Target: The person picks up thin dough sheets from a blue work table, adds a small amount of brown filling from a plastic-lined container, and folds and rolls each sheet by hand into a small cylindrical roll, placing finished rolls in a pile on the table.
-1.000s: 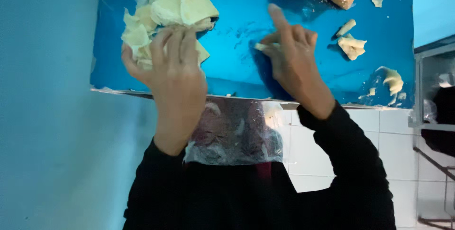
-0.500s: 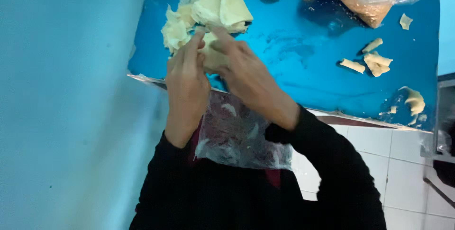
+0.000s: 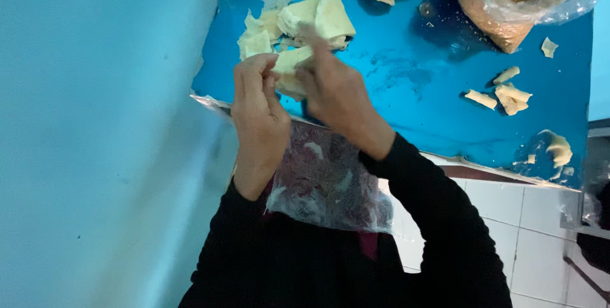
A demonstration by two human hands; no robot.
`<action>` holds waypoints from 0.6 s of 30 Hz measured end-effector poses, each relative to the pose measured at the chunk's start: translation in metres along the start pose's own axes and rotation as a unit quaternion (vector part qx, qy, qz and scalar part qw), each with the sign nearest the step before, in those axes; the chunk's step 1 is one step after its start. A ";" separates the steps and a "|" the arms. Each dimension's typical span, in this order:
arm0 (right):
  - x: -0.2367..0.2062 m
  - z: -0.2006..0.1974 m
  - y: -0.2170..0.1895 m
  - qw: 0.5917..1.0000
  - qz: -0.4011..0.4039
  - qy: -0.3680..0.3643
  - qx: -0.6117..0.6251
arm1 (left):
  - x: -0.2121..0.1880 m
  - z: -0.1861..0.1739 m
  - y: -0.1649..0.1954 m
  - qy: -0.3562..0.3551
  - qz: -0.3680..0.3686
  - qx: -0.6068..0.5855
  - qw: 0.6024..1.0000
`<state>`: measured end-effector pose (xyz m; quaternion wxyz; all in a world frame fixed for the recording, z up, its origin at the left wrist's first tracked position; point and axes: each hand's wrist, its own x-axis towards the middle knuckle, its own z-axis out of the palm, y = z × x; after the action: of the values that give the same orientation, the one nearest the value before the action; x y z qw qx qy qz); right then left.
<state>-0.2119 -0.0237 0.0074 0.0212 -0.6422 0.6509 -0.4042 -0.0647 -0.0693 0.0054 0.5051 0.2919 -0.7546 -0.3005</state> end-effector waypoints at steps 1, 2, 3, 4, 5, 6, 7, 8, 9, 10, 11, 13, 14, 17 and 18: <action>0.002 -0.003 0.006 0.998 0.040 -0.003 0.050 | -0.003 0.000 0.002 -0.001 0.000 0.014 1.000; 0.003 -0.007 0.012 0.992 0.080 -0.004 0.098 | -0.004 0.001 0.003 -0.003 0.001 0.027 1.000; 0.005 -0.010 0.019 0.980 0.125 -0.009 0.154 | -0.005 0.004 0.004 -0.013 0.020 0.051 0.998; 0.005 -0.014 0.026 0.963 0.169 -0.014 0.209 | -0.006 0.008 0.004 -0.023 0.038 0.075 0.996; 0.005 -0.016 0.032 0.941 0.213 -0.021 0.263 | -0.008 0.011 0.004 -0.033 0.054 0.100 0.993; 0.005 -0.017 0.037 0.919 0.229 -0.012 0.320 | -0.009 0.013 0.002 -0.050 0.063 0.128 0.988; 0.004 -0.017 0.042 0.894 0.244 -0.002 0.376 | -0.009 0.016 0.000 -0.068 0.072 0.156 0.983; 0.003 -0.018 0.047 0.865 0.258 0.008 0.431 | -0.010 0.019 -0.002 -0.086 0.081 0.184 0.976; 0.000 -0.020 0.052 0.842 0.278 0.030 0.463 | -0.012 0.020 -0.004 -0.087 0.089 0.185 0.975; -0.002 -0.024 0.056 0.816 0.296 0.053 0.493 | -0.013 0.021 -0.007 -0.088 0.098 0.185 0.974; -0.005 -0.030 0.060 0.789 0.316 0.073 0.522 | -0.015 0.021 -0.008 -0.089 0.105 0.185 0.973; -0.014 -0.057 0.067 0.782 0.284 0.095 0.547 | -0.018 0.021 -0.011 -0.088 0.101 0.191 0.972; -0.018 -0.074 0.069 0.779 0.265 0.107 0.558 | -0.017 0.021 -0.012 -0.087 0.102 0.192 0.972; -0.037 -0.139 0.067 0.910 0.160 0.126 0.362 | -0.015 0.019 -0.009 -0.102 0.106 0.206 0.968; -0.044 -0.153 0.062 0.949 0.126 0.100 0.270 | -0.014 0.020 -0.007 -0.104 0.097 0.218 0.965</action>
<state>-0.3389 0.0806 0.0538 0.1793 -0.4813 0.5921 -0.6209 -0.0775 -0.0598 -0.0140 0.3745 0.2872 -0.8752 -0.1064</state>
